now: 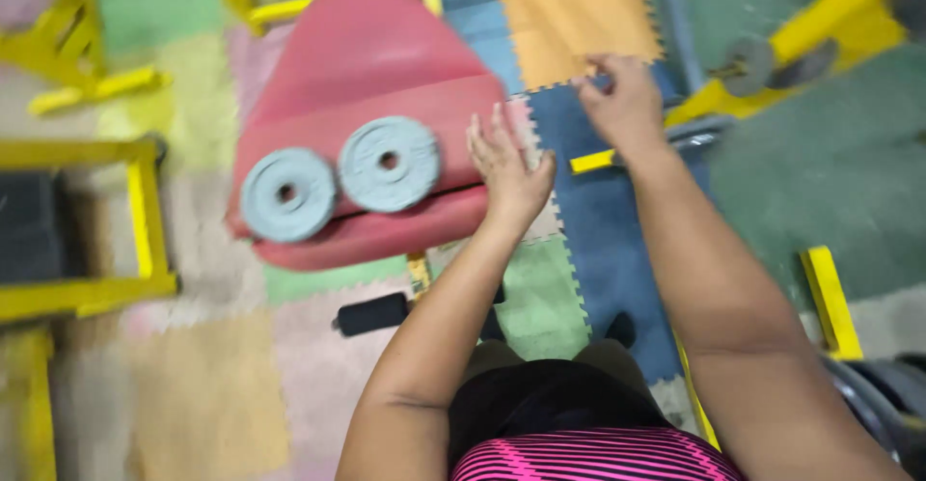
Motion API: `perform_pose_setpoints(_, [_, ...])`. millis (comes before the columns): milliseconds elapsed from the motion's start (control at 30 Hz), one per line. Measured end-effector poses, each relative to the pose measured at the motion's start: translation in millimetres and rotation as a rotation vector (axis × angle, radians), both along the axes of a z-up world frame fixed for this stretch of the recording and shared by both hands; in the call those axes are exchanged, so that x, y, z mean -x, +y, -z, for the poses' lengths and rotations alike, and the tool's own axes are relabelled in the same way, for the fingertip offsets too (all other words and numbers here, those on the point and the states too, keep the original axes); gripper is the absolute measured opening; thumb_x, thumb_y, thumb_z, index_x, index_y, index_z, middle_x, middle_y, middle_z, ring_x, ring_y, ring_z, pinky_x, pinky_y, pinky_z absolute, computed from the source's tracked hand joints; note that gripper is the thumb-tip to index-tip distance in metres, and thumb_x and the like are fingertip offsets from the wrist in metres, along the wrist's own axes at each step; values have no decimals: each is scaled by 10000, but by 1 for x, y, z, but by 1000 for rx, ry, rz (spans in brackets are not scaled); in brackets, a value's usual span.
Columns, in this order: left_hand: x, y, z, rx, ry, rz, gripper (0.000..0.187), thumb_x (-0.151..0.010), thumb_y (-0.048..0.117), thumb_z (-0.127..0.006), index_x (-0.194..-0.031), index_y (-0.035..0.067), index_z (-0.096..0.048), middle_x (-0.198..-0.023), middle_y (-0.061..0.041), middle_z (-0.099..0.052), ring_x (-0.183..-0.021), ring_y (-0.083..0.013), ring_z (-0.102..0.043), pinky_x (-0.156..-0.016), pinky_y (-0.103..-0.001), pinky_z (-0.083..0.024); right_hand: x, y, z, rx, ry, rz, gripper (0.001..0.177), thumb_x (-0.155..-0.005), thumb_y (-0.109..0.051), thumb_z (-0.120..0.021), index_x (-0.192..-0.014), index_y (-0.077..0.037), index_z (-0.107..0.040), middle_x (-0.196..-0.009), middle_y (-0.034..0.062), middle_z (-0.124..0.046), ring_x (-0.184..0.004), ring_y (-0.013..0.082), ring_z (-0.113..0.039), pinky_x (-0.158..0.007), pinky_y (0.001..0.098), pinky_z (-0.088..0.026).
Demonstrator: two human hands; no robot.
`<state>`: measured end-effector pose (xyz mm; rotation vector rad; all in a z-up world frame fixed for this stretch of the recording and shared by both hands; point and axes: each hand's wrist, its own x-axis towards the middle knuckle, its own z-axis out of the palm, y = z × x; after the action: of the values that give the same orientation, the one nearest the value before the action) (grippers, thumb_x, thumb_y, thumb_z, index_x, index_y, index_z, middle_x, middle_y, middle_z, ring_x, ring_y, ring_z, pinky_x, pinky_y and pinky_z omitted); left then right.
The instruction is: Removing weight plates from a machine, placing them on a bench, and cleaning a plate with spray and a cloth.
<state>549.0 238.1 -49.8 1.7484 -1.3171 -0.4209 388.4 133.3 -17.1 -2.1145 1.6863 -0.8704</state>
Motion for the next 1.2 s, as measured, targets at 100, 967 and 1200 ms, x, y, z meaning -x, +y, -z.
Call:
perform_pose_setpoints(100, [67, -15, -12, 124, -67, 169, 1074, -746, 303, -844, -1571, 17, -220, -1605, -297, -262, -1544, -508, -219, -1272, -599, -182, 89, -2, -23, 105, -111, 132, 371, -927, -291, -829, -1227, -88, -749, -1099, 130, -669, -811, 232, -664, -766, 356, -552])
perform_pose_setpoints(967, [590, -257, 0, -121, 1190, 21, 1444, -631, 748, -802, -1637, 53, -36, -1623, -247, -299, -1439, -423, -411, -1096, -609, -363, 629, -167, 1, -202, -645, 277, 593, -935, -573, -692, -1284, -99, -622, -1111, 44, -676, -949, 150, -605, -822, 323, -487])
perform_pose_setpoints(1200, [593, -256, -30, -238, 1323, -202, 1569, -504, 782, -771, -1617, 52, 58, -1613, -190, -267, -1387, -365, -394, -1046, -673, -367, 615, -192, 11, -455, -729, 219, 936, -856, -784, -610, -1543, -247, -272, -1461, 53, -548, -1001, 217, -609, -842, 459, -551])
